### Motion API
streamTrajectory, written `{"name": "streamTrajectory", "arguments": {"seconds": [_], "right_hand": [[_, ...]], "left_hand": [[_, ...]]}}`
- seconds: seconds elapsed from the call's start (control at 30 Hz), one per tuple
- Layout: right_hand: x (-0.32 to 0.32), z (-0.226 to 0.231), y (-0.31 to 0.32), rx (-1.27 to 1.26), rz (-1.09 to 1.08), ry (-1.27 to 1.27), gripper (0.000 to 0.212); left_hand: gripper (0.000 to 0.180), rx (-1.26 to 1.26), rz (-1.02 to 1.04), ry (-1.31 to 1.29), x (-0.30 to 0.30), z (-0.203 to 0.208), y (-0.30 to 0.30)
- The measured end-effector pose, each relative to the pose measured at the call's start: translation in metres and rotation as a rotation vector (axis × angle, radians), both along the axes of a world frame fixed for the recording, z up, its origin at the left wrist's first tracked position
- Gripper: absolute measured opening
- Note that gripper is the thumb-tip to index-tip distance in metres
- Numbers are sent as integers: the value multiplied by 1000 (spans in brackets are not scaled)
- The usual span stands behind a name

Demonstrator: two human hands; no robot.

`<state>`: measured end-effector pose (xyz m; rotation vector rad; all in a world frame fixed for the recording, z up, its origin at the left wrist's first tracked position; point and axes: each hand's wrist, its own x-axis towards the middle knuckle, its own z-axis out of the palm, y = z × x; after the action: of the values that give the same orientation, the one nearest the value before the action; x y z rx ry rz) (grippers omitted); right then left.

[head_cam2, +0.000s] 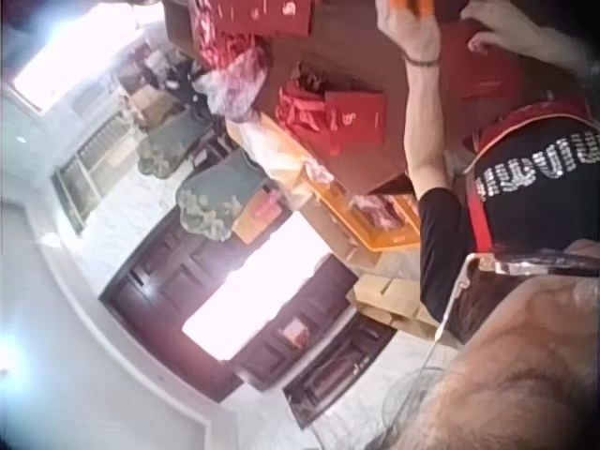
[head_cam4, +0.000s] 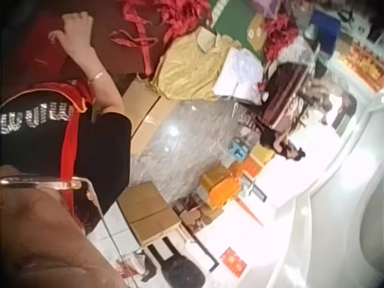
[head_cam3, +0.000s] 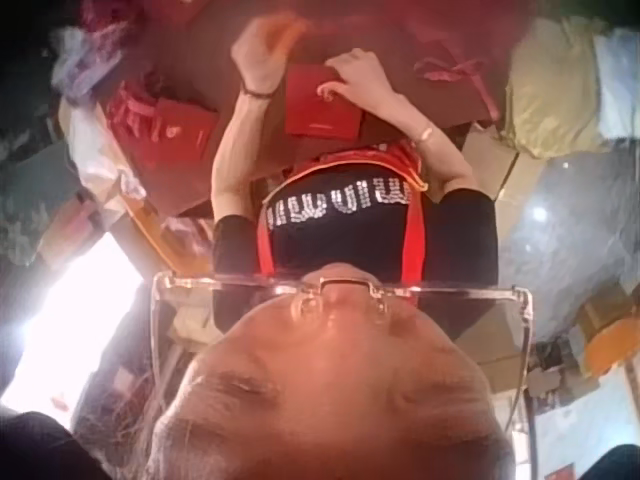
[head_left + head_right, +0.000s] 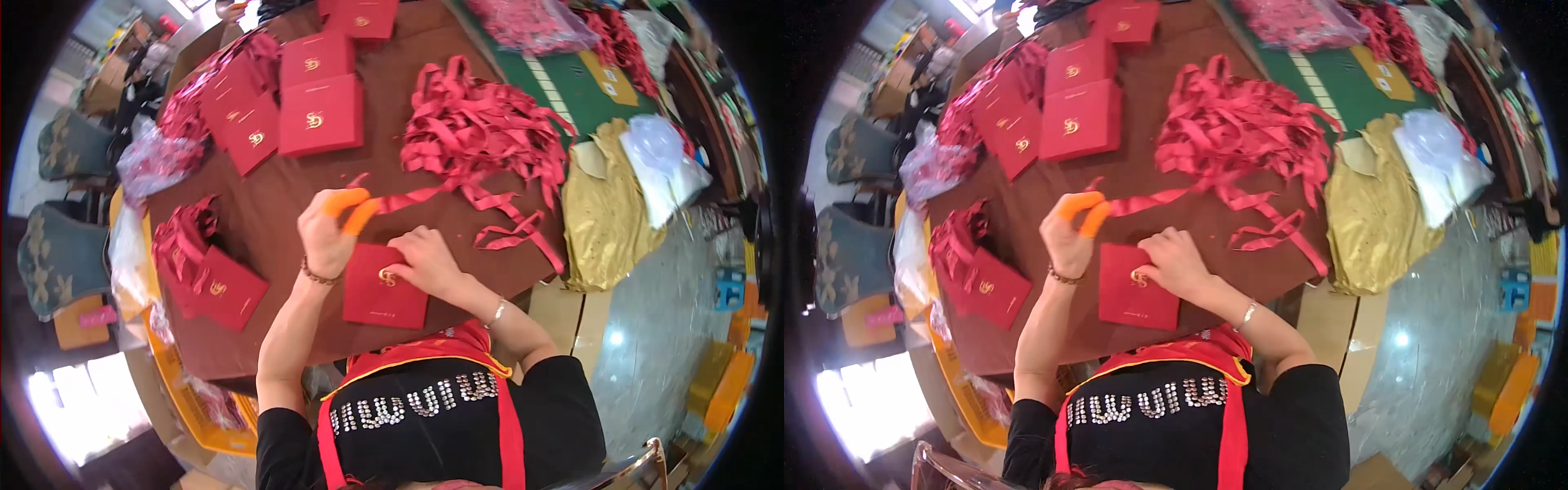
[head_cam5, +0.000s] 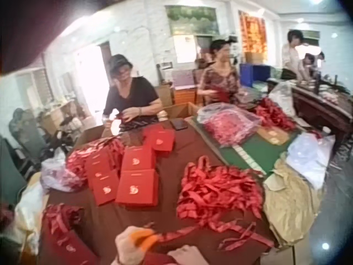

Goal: Assembling red gift bags by threading and securing pink ribbons into the bag handles.

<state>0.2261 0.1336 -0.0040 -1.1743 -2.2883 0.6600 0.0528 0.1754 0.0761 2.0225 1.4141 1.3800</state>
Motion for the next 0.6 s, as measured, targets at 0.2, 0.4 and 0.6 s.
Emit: {"name": "streamTrajectory", "arguments": {"seconds": [0.2, 0.4, 0.6], "right_hand": [[1, 20, 7, 28, 65, 146, 23], [-13, 34, 16, -349, 190, 145, 18], [-32, 26, 18, -125, 287, -35, 17]], "left_hand": [[33, 195, 161, -430, -91, 27, -59], [33, -223, 280, -497, -124, 43, -105], [26, -684, 155, -411, -94, -15, -131]]}}
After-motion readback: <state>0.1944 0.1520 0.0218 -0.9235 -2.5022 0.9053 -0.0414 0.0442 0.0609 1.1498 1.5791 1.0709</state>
